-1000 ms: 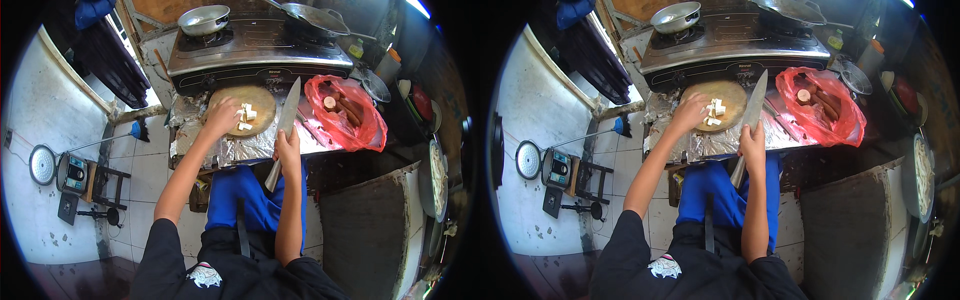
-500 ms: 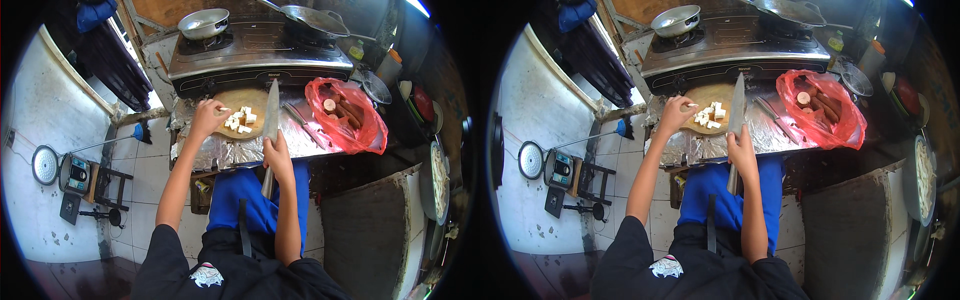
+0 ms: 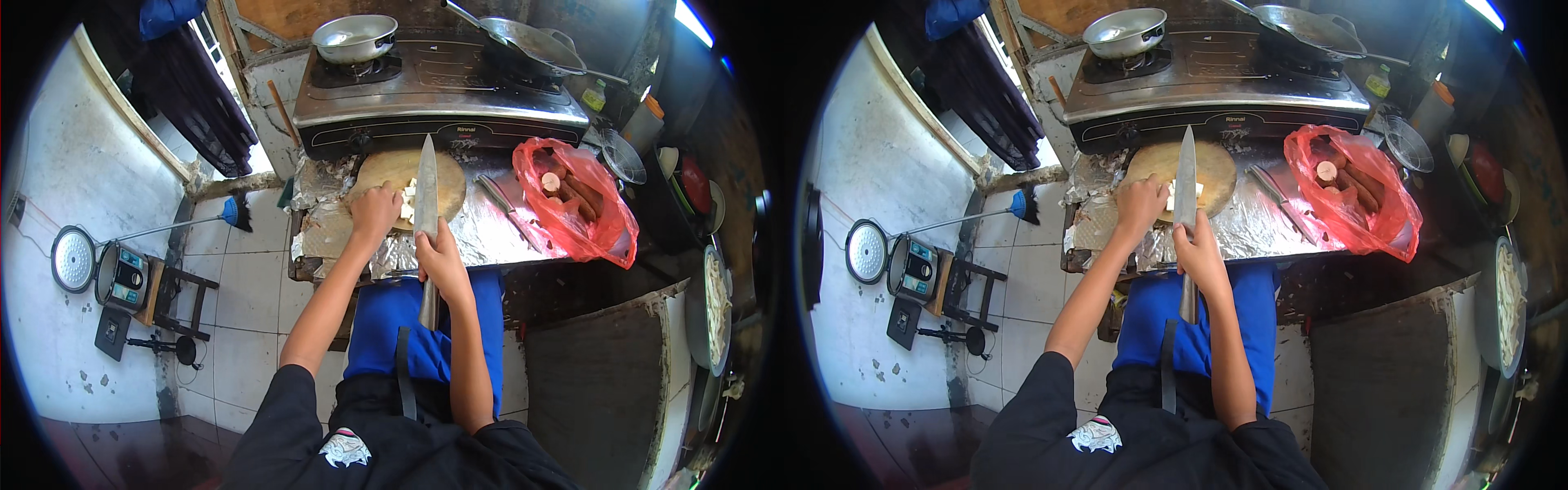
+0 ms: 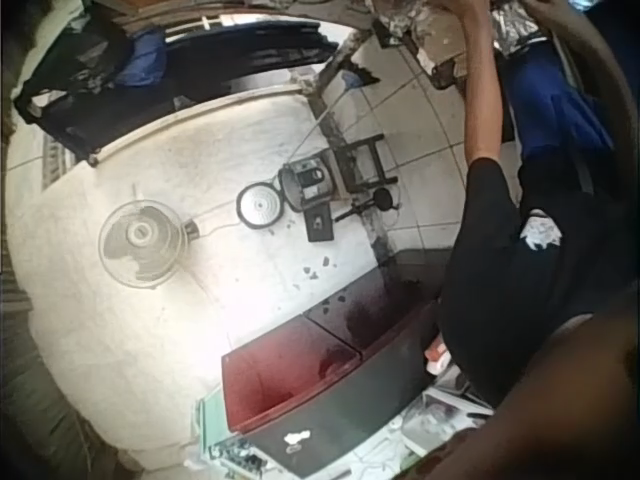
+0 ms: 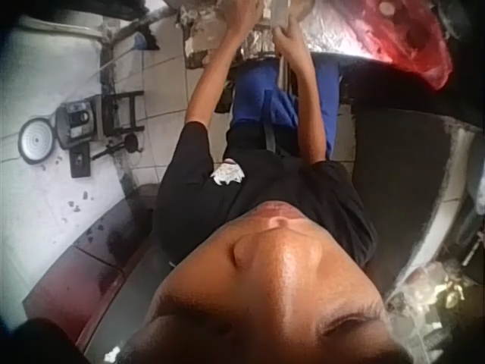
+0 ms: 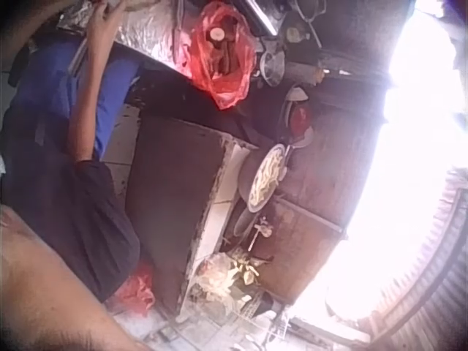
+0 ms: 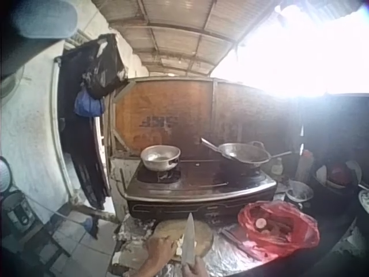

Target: The recorder is peeling and cutting a cassava root on a wooden cutting board.

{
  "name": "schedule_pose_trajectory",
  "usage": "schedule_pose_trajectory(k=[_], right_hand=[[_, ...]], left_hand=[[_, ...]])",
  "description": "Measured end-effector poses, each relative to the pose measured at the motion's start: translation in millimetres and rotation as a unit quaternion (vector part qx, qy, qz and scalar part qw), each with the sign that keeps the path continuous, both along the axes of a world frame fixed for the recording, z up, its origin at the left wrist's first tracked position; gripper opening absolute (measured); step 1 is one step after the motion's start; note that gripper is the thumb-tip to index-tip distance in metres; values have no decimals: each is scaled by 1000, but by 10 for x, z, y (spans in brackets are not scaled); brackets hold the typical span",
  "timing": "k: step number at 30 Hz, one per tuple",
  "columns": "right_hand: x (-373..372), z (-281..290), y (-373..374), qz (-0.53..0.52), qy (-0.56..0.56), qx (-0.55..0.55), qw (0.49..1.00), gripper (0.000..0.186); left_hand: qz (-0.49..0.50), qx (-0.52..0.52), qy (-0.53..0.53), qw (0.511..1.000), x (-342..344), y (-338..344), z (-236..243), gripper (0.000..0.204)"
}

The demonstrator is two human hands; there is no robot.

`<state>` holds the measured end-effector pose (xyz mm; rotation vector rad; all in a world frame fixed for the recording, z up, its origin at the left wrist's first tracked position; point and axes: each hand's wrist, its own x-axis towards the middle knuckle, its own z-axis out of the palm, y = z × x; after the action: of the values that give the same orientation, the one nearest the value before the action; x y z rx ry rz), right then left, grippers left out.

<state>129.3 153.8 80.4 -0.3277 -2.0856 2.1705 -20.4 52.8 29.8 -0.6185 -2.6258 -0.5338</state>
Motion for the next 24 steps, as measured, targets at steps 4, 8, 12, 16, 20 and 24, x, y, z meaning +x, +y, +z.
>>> schedule_pose_trajectory(k=[4, 8, 12, 16, 20, 24], right_hand=[[15, -47, -6, 1, -22, 8, 1000, 20], [13, -102, -54, 12, -26, 47, 998, 17], [-18, -118, -92, 16, -32, 72, 997, 15], [-28, -125, -74, 9, -22, 74, 997, 15], [-26, -125, -100, 22, -34, 91, 995, 16], [-72, -186, -144, 8, -9, 123, 992, 17]], left_hand=[[24, 14, -24, 999, 33, -24, 95, 32], [7, 6, -57, 998, -20, -303, 160, 39], [-118, 40, -36, 992, -37, -515, 82, 40], [-161, -9, -6, 987, -15, -577, 46, 37], [-118, -8, -65, 991, -112, -659, 121, 41], [-152, -74, -102, 980, -192, -664, 251, 44]])
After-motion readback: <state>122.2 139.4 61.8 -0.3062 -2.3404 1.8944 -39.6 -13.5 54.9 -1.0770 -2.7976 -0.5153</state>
